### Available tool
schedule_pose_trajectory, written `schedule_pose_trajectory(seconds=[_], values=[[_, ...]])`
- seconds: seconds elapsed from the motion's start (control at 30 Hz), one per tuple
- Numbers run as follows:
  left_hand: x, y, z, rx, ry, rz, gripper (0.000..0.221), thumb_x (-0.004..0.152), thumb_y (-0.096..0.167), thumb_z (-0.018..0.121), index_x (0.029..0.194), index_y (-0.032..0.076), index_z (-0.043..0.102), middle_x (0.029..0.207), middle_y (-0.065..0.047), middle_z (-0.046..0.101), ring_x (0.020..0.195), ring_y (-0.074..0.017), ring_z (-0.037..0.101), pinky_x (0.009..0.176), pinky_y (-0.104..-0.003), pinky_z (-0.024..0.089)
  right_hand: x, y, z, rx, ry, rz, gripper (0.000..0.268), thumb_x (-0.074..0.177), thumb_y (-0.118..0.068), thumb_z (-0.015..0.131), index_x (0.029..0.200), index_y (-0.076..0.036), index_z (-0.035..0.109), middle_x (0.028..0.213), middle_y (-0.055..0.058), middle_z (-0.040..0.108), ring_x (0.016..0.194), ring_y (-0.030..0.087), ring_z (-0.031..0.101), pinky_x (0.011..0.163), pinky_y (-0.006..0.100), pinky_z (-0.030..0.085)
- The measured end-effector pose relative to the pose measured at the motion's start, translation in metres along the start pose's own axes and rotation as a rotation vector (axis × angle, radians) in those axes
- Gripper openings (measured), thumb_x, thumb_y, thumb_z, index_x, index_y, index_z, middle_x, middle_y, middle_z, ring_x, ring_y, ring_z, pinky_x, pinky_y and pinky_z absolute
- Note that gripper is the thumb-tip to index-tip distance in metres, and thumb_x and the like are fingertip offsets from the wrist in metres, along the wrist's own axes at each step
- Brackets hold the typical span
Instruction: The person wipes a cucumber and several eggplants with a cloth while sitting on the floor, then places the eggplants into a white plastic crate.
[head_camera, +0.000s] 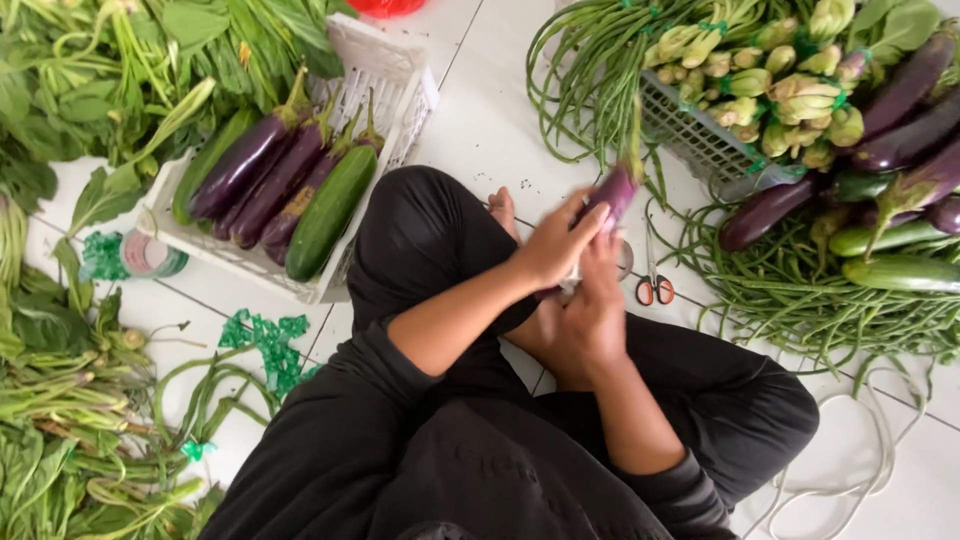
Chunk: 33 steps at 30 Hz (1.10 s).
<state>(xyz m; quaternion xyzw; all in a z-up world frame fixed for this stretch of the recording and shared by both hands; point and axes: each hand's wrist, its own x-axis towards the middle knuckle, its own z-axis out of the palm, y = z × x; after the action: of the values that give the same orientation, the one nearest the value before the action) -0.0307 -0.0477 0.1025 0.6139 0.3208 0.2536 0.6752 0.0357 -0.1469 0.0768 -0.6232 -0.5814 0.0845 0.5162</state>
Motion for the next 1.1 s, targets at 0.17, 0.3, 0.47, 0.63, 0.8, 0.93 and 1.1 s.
schedule_pose_trajectory(seconds=[0.17, 0.3, 0.47, 0.63, 0.8, 0.93, 1.1], values=[[-0.015, 0.052, -0.048, 0.162, 0.169, 0.006, 0.070, 0.098, 0.056, 0.058, 0.150, 0.012, 0.043, 0.121, -0.026, 0.066, 0.105, -0.0436, 0.071, 0.086, -0.053, 0.061, -0.017, 0.014, 0.015, 0.148, -0.119, -0.082, 0.040, 0.104, 0.009, 0.042, 0.143, 0.010, 0.050, 0.154, 0.030, 0.040, 0.144, 0.049, 0.034, 0.121, 0.055, 0.030], [-0.040, 0.079, -0.099, 0.195, 0.443, 0.112, 0.053, 0.094, 0.038, 0.069, 0.139, 0.014, 0.053, 0.107, -0.018, 0.069, 0.084, -0.0356, 0.076, 0.072, -0.041, 0.063, -0.016, 0.008, 0.020, 0.452, -0.174, -0.060, 0.036, 0.099, 0.009, 0.050, 0.134, 0.012, 0.058, 0.143, 0.032, 0.053, 0.136, 0.048, 0.048, 0.112, 0.057, 0.039], [-0.087, 0.110, -0.201, 0.511, 0.556, 0.188, 0.055, 0.100, 0.044, 0.056, 0.142, 0.012, 0.043, 0.113, -0.013, 0.071, 0.073, -0.0147, 0.067, 0.053, -0.027, 0.056, -0.010, 0.021, 0.007, 0.612, -0.410, 0.017, 0.094, 0.061, 0.038, 0.033, 0.149, 0.005, 0.041, 0.160, 0.027, 0.035, 0.155, 0.042, 0.028, 0.133, 0.055, 0.025], [-0.124, 0.054, -0.286, 1.151, 0.643, -0.155, 0.068, 0.102, 0.046, 0.063, 0.154, 0.006, 0.047, 0.098, -0.019, 0.073, 0.082, -0.0402, 0.068, 0.060, -0.047, 0.050, 0.006, 0.003, 0.003, 0.261, -0.322, 0.134, 0.039, 0.110, -0.007, 0.032, 0.142, 0.003, 0.051, 0.153, 0.025, 0.047, 0.146, 0.038, 0.044, 0.122, 0.047, 0.037], [-0.134, -0.013, -0.295, 1.320, 0.630, 0.074, 0.061, 0.103, 0.041, 0.063, 0.147, 0.000, 0.054, 0.125, -0.030, 0.067, 0.120, -0.0419, 0.064, 0.098, -0.049, 0.052, 0.011, -0.009, 0.018, 0.340, -0.190, 0.073, 0.034, 0.106, 0.002, 0.039, 0.131, 0.011, 0.060, 0.132, 0.028, 0.063, 0.131, 0.047, 0.055, 0.111, 0.059, 0.041], [-0.115, 0.008, -0.285, 1.522, 0.482, -0.173, 0.076, 0.100, 0.061, 0.060, 0.145, 0.000, 0.053, 0.125, -0.021, 0.066, 0.117, -0.0356, 0.066, 0.093, -0.045, 0.058, 0.010, -0.008, 0.019, 0.328, -0.198, 0.067, 0.032, 0.104, 0.006, 0.041, 0.130, 0.012, 0.060, 0.132, 0.029, 0.063, 0.129, 0.045, 0.057, 0.110, 0.058, 0.041], [-0.112, 0.000, -0.286, 1.586, 0.492, -0.170, 0.081, 0.099, 0.065, 0.053, 0.142, -0.003, 0.053, 0.118, -0.019, 0.064, 0.111, -0.0365, 0.066, 0.083, -0.047, 0.059, -0.003, 0.010, 0.019, 0.281, -0.168, 0.141, 0.031, 0.104, 0.007, 0.044, 0.129, 0.009, 0.063, 0.125, 0.025, 0.067, 0.124, 0.039, 0.061, 0.109, 0.053, 0.043]])
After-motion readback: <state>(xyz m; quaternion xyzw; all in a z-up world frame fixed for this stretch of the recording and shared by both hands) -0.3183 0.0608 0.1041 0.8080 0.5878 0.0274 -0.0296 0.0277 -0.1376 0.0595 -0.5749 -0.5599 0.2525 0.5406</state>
